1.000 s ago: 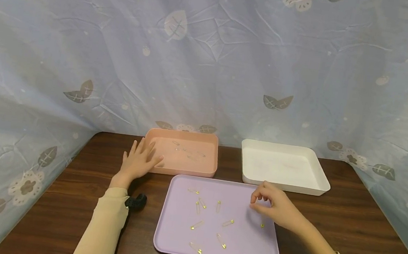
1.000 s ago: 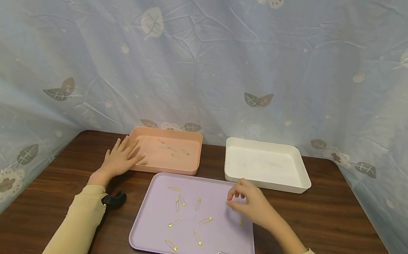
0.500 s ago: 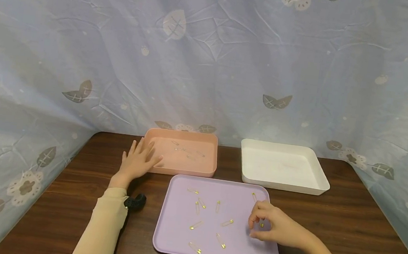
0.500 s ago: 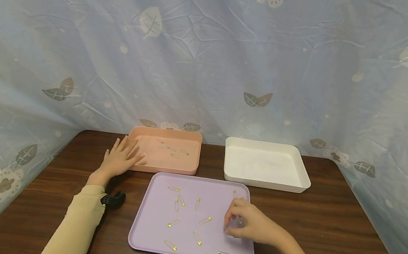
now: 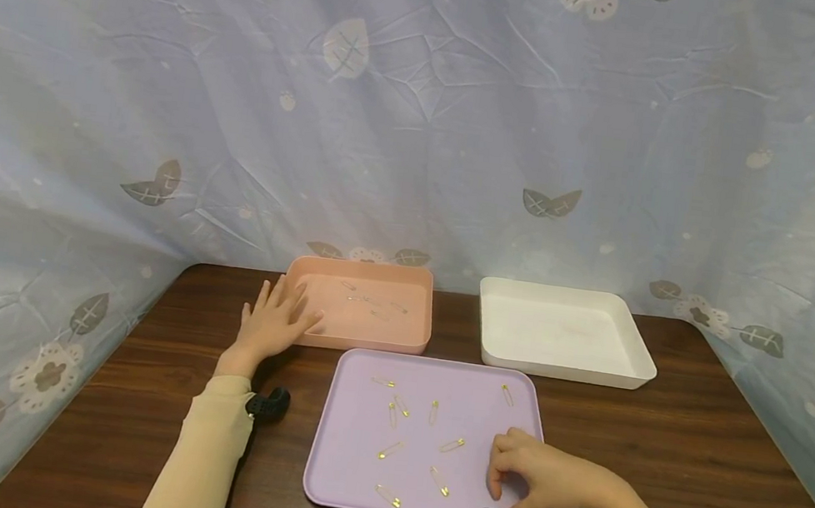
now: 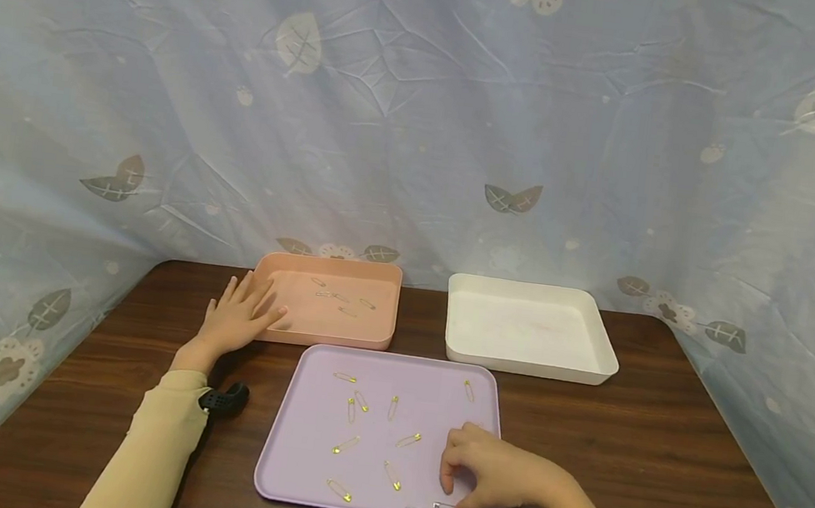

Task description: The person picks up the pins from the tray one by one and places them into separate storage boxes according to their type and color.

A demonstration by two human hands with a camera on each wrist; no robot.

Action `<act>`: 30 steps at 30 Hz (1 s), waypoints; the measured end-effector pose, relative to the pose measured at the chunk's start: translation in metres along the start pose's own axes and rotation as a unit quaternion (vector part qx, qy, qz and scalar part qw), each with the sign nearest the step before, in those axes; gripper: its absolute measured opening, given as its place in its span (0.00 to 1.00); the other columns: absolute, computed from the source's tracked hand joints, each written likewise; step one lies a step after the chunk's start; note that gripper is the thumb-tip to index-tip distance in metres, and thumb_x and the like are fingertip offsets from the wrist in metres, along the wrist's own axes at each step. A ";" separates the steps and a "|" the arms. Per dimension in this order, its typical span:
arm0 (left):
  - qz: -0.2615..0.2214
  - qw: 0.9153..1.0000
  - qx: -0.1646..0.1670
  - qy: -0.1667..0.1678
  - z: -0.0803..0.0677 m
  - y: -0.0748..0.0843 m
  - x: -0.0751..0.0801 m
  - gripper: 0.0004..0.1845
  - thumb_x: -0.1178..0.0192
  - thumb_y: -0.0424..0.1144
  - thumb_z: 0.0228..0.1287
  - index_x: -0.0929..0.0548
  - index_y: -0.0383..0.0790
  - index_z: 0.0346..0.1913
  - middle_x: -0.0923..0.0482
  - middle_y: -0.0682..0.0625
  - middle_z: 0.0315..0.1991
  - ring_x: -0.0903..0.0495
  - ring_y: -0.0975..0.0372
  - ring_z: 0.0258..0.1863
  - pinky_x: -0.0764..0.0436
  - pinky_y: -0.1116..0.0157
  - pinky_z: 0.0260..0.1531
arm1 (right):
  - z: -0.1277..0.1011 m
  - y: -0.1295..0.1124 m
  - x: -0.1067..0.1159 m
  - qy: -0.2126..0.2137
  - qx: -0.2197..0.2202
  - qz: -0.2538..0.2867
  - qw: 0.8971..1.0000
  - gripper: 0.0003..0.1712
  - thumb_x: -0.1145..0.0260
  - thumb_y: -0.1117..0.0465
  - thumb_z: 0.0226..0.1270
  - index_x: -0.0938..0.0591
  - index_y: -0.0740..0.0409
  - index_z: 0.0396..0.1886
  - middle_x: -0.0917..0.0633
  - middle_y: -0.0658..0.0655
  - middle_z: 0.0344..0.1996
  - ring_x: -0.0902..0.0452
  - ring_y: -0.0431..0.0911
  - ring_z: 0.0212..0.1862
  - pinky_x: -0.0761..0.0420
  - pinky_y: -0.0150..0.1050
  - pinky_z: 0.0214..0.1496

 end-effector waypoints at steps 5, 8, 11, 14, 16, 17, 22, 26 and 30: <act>-0.004 1.000 -0.001 -0.001 -0.001 0.001 0.000 0.45 0.57 0.71 0.65 0.53 0.54 0.78 0.66 0.40 0.79 0.70 0.40 0.78 0.61 0.28 0.65 | 0.001 0.000 -0.003 0.005 -0.007 -0.017 1.000 0.15 0.23 0.55 0.43 0.21 0.41 0.29 0.27 0.39 0.33 0.40 0.28 0.41 0.35 0.22 0.42; -0.007 1.000 -0.002 -0.001 -0.002 0.001 0.000 0.45 0.57 0.71 0.65 0.54 0.55 0.78 0.66 0.40 0.79 0.70 0.40 0.78 0.61 0.28 0.65 | 0.001 0.003 -0.004 0.021 -0.014 -0.016 1.000 0.14 0.24 0.56 0.44 0.21 0.41 0.29 0.27 0.39 0.32 0.39 0.28 0.40 0.34 0.23 0.42; -0.009 1.000 -0.002 -0.004 -0.001 0.001 0.000 0.45 0.57 0.72 0.65 0.55 0.56 0.78 0.66 0.40 0.79 0.70 0.40 0.77 0.61 0.28 0.65 | 0.002 0.005 -0.005 0.038 -0.021 -0.013 0.999 0.12 0.24 0.57 0.45 0.20 0.40 0.27 0.27 0.39 0.31 0.39 0.29 0.40 0.33 0.23 0.42; -0.005 1.000 -0.003 -0.005 -0.001 0.001 0.000 0.45 0.58 0.71 0.66 0.55 0.56 0.78 0.67 0.39 0.79 0.69 0.39 0.77 0.62 0.27 0.65 | 0.004 0.006 -0.005 0.048 -0.025 -0.008 0.999 0.11 0.24 0.59 0.46 0.19 0.40 0.25 0.28 0.40 0.29 0.39 0.29 0.39 0.34 0.23 0.41; 0.000 1.000 -0.004 -0.004 0.000 0.001 0.000 0.45 0.58 0.71 0.66 0.56 0.56 0.78 0.66 0.39 0.79 0.68 0.38 0.77 0.61 0.27 0.65 | 0.005 0.007 -0.005 0.051 -0.029 -0.005 0.998 0.11 0.25 0.59 0.46 0.19 0.40 0.24 0.28 0.40 0.29 0.40 0.28 0.38 0.34 0.23 0.41; 0.002 1.000 -0.004 -0.003 0.000 0.001 0.001 0.45 0.58 0.71 0.66 0.56 0.56 0.78 0.66 0.39 0.79 0.67 0.38 0.77 0.61 0.27 0.65 | 0.006 0.007 -0.005 0.052 -0.029 -0.003 0.998 0.11 0.25 0.60 0.46 0.19 0.40 0.24 0.28 0.40 0.29 0.40 0.29 0.38 0.34 0.23 0.40; 0.001 1.000 -0.006 -0.002 0.000 0.001 0.002 0.44 0.57 0.70 0.66 0.55 0.55 0.78 0.65 0.38 0.79 0.67 0.37 0.77 0.60 0.27 0.64 | 0.008 0.009 -0.007 0.057 -0.029 0.001 0.998 0.10 0.26 0.61 0.48 0.19 0.42 0.24 0.28 0.41 0.28 0.39 0.29 0.38 0.34 0.23 0.41; 0.000 1.000 -0.004 -0.003 0.000 0.002 0.002 0.44 0.57 0.70 0.66 0.56 0.56 0.78 0.66 0.38 0.79 0.67 0.38 0.77 0.61 0.27 0.65 | 0.009 0.008 -0.009 0.062 -0.013 -0.005 0.998 0.10 0.27 0.61 0.49 0.21 0.43 0.24 0.27 0.42 0.28 0.40 0.29 0.38 0.35 0.23 0.41; 0.003 1.000 -0.003 -0.006 0.001 0.001 0.001 0.44 0.57 0.70 0.67 0.57 0.56 0.79 0.67 0.38 0.79 0.68 0.37 0.77 0.61 0.27 0.65 | 0.011 0.006 -0.009 0.075 0.003 -0.032 0.997 0.12 0.27 0.62 0.49 0.23 0.44 0.23 0.29 0.42 0.26 0.41 0.29 0.37 0.36 0.23 0.40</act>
Point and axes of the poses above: each hand's wrist, its own z-axis towards the middle knuckle, its own x-axis out of the back of the hand, y = z × x, the point moved 1 cm from there along z, towards the middle knuckle
